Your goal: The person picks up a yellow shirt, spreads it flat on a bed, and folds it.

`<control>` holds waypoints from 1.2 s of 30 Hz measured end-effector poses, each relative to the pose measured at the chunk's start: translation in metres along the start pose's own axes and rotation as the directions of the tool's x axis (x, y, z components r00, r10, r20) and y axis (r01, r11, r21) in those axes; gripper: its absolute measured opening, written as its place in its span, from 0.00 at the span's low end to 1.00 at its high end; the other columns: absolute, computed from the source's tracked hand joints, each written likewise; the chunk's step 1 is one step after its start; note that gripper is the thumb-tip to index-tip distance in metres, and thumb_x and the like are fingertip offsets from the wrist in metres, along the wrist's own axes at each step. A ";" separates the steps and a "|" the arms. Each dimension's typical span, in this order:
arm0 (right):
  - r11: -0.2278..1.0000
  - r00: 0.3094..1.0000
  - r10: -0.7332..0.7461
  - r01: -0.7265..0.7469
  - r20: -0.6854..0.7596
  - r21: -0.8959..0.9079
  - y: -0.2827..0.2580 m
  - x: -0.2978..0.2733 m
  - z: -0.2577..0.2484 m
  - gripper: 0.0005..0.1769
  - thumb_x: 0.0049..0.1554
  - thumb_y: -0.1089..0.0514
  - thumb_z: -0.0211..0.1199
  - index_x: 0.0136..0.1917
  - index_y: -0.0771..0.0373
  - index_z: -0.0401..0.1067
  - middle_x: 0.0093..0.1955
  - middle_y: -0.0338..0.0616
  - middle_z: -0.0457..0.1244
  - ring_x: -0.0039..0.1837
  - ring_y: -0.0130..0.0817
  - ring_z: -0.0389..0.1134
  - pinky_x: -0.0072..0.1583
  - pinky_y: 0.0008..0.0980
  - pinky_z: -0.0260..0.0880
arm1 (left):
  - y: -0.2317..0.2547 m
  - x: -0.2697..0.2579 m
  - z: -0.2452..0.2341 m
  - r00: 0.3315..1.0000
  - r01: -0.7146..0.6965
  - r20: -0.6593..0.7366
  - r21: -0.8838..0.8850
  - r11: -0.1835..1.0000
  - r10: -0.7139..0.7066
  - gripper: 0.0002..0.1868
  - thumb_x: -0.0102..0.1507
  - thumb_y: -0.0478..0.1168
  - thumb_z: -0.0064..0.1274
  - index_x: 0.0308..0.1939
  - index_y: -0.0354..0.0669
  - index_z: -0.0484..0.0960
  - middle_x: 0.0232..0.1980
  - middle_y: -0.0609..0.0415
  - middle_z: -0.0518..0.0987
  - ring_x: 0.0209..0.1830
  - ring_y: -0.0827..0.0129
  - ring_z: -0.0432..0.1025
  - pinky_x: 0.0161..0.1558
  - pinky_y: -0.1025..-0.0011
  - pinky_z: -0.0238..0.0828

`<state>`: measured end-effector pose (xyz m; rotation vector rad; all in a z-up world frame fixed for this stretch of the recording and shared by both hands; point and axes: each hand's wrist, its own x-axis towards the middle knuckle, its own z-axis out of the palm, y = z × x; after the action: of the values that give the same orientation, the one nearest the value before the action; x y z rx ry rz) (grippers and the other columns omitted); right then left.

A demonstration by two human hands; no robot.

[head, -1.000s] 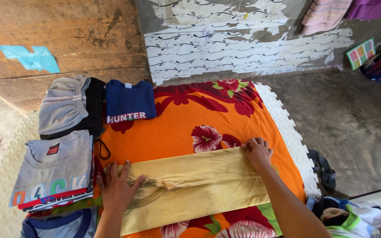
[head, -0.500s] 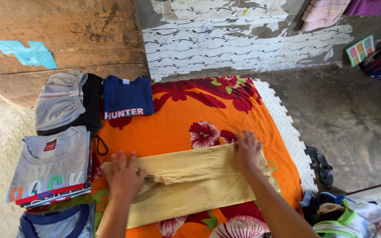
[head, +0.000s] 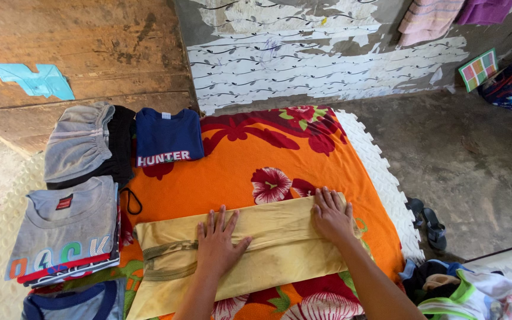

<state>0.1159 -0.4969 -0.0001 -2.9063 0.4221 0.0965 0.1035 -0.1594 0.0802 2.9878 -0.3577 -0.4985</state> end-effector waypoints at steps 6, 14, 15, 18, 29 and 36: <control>0.996 0.998 0.066 -0.067 0.007 0.063 -0.011 -0.003 -0.008 0.36 0.65 0.37 0.33 0.84 0.42 0.40 0.88 0.29 0.32 0.86 0.32 0.28 0.78 0.63 0.25 | -0.001 0.002 0.004 1.000 0.011 -0.018 -0.003 1.000 -0.011 0.47 0.63 0.77 0.32 0.82 0.72 0.39 0.86 0.60 0.31 0.85 0.57 0.25 0.79 0.47 0.21; 0.979 0.953 -0.206 0.199 -0.220 -0.054 -0.001 -0.011 -0.005 0.33 0.63 0.36 0.41 0.80 0.35 0.51 0.86 0.35 0.39 0.86 0.40 0.35 0.77 0.64 0.29 | -0.001 0.004 0.006 0.999 0.005 -0.033 -0.019 1.000 -0.005 0.47 0.63 0.77 0.31 0.82 0.72 0.38 0.86 0.60 0.30 0.85 0.58 0.24 0.78 0.47 0.20; 0.928 0.874 -0.367 0.367 -0.319 -0.063 0.002 -0.015 -0.002 0.29 0.62 0.38 0.42 0.76 0.30 0.59 0.87 0.32 0.43 0.87 0.39 0.39 0.79 0.61 0.32 | -0.002 0.003 0.006 1.000 0.004 -0.031 -0.018 1.000 -0.005 0.47 0.63 0.77 0.31 0.82 0.71 0.38 0.86 0.60 0.30 0.85 0.58 0.23 0.78 0.47 0.20; 0.961 0.930 -0.271 0.277 -0.248 -0.010 0.002 -0.014 -0.004 0.26 0.63 0.36 0.45 0.73 0.28 0.64 0.85 0.31 0.45 0.86 0.43 0.40 0.79 0.59 0.33 | -0.003 0.004 0.007 1.000 0.007 -0.028 -0.032 0.999 -0.007 0.47 0.63 0.77 0.31 0.81 0.72 0.38 0.86 0.61 0.29 0.85 0.59 0.23 0.78 0.47 0.20; 0.999 0.999 0.041 -0.042 -0.024 -0.022 -0.017 -0.018 -0.026 0.42 0.61 0.27 0.40 0.83 0.39 0.40 0.87 0.31 0.32 0.86 0.36 0.29 0.78 0.63 0.26 | -0.004 0.001 0.006 1.000 -0.007 -0.030 -0.018 1.000 0.006 0.46 0.64 0.77 0.28 0.82 0.71 0.38 0.86 0.60 0.29 0.85 0.58 0.23 0.78 0.47 0.20; 0.998 0.998 0.044 -0.046 -0.048 -0.031 -0.016 -0.017 -0.021 0.44 0.61 0.27 0.40 0.84 0.43 0.38 0.87 0.32 0.32 0.86 0.37 0.30 0.77 0.64 0.29 | -0.088 0.003 0.032 0.955 0.208 -0.226 0.051 0.977 -0.192 0.39 0.68 0.69 0.21 0.81 0.66 0.43 0.85 0.56 0.33 0.84 0.53 0.26 0.75 0.41 0.20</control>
<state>0.1051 -0.4821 0.0250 -2.9357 0.4984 0.0418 0.1148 -0.0768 0.0384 3.1262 -0.0555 -0.1667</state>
